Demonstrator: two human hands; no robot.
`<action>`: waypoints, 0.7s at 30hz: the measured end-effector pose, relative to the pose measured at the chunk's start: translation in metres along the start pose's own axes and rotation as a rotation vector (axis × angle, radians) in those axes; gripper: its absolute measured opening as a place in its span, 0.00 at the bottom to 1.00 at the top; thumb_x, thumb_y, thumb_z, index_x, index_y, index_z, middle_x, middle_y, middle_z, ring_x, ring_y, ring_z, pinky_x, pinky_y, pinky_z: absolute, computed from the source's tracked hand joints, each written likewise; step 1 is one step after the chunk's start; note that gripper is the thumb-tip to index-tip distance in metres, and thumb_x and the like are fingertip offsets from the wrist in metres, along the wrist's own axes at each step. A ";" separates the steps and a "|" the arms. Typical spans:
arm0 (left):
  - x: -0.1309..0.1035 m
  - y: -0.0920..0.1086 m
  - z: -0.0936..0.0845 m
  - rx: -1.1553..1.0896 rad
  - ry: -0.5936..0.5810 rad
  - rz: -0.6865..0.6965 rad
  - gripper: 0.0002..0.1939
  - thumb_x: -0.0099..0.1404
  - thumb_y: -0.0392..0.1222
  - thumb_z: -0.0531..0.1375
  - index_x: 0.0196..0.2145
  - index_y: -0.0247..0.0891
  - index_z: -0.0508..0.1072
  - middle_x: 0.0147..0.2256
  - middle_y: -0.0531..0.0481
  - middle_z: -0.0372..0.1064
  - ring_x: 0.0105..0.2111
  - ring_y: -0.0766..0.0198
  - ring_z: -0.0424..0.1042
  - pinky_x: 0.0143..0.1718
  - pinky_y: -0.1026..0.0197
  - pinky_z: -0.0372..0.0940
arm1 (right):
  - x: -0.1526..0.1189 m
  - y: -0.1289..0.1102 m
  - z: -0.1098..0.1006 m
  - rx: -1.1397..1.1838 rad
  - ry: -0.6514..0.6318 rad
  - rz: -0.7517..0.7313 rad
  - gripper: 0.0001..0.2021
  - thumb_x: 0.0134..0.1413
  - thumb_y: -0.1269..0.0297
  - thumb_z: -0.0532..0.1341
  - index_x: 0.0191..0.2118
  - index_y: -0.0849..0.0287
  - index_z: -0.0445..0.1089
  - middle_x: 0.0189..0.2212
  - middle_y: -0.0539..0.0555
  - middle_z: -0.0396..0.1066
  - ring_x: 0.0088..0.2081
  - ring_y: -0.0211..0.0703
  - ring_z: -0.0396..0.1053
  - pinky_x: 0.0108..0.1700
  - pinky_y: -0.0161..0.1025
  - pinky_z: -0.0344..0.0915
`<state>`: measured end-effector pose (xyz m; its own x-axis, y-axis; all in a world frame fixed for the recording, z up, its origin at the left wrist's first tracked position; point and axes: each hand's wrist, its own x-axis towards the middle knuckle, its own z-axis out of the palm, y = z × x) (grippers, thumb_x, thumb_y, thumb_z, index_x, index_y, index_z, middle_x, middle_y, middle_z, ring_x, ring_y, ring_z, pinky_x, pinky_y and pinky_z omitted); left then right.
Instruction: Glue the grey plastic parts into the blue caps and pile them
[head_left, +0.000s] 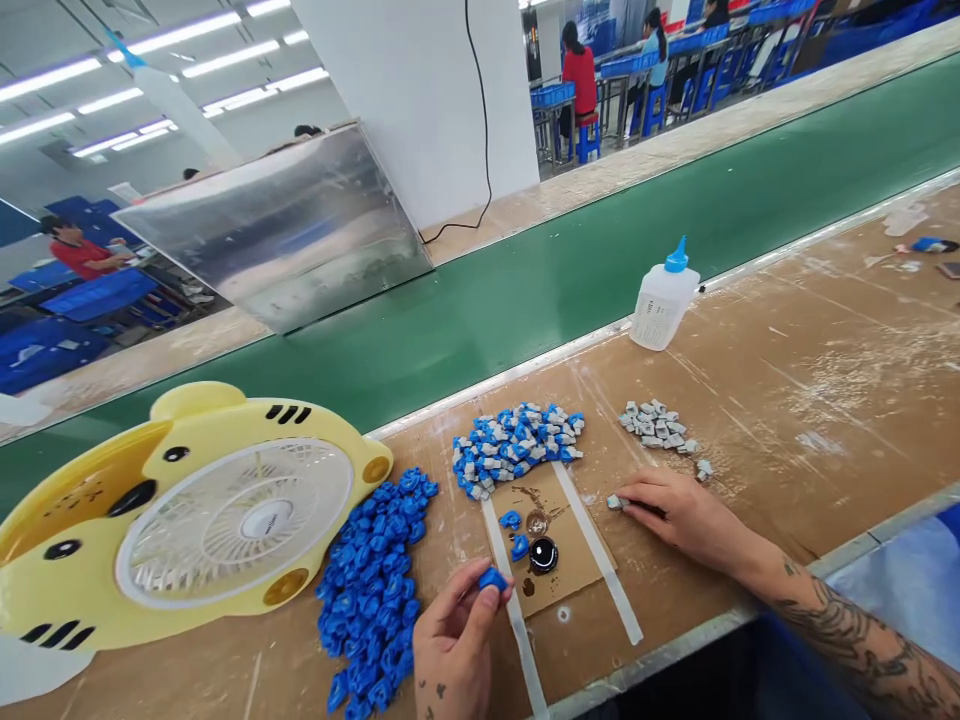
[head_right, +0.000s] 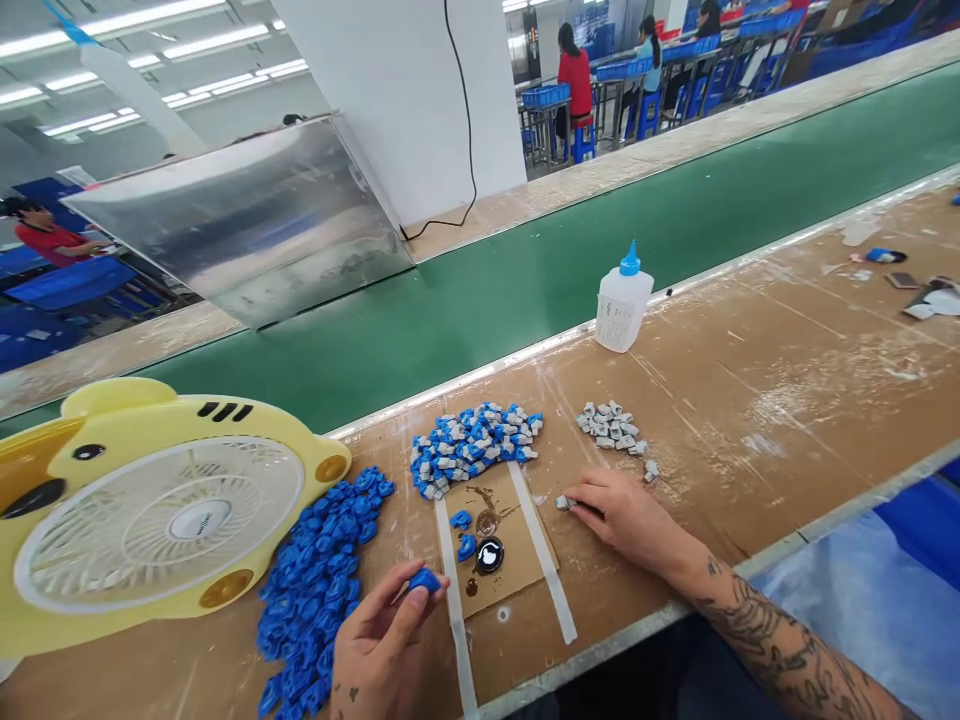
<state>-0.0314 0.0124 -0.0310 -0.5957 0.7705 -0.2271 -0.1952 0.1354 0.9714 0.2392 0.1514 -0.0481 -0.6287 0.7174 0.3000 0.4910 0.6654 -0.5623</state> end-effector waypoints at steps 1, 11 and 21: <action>-0.003 0.002 0.007 -0.056 0.006 -0.041 0.20 0.41 0.51 0.77 0.32 0.41 0.85 0.28 0.46 0.81 0.27 0.54 0.81 0.33 0.57 0.77 | -0.001 0.002 0.001 -0.008 -0.008 -0.025 0.13 0.67 0.70 0.54 0.40 0.58 0.78 0.32 0.56 0.77 0.35 0.44 0.76 0.39 0.38 0.73; -0.003 0.005 0.014 0.067 -0.009 -0.088 0.14 0.41 0.44 0.75 0.27 0.38 0.83 0.28 0.47 0.79 0.30 0.60 0.78 0.32 0.65 0.73 | 0.006 -0.006 -0.007 0.167 -0.035 -0.003 0.12 0.66 0.68 0.55 0.38 0.56 0.77 0.32 0.54 0.79 0.34 0.43 0.77 0.39 0.36 0.71; -0.003 0.010 0.028 0.633 -0.219 0.325 0.12 0.58 0.43 0.64 0.38 0.43 0.84 0.34 0.45 0.82 0.31 0.57 0.80 0.32 0.61 0.75 | 0.007 -0.024 -0.001 0.282 -0.038 -0.006 0.21 0.72 0.56 0.51 0.38 0.59 0.79 0.25 0.54 0.77 0.27 0.40 0.72 0.33 0.33 0.66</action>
<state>-0.0098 0.0288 -0.0189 -0.3648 0.9305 0.0335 0.4902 0.1614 0.8565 0.2239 0.1406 -0.0320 -0.6560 0.7018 0.2778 0.3031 0.5819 -0.7546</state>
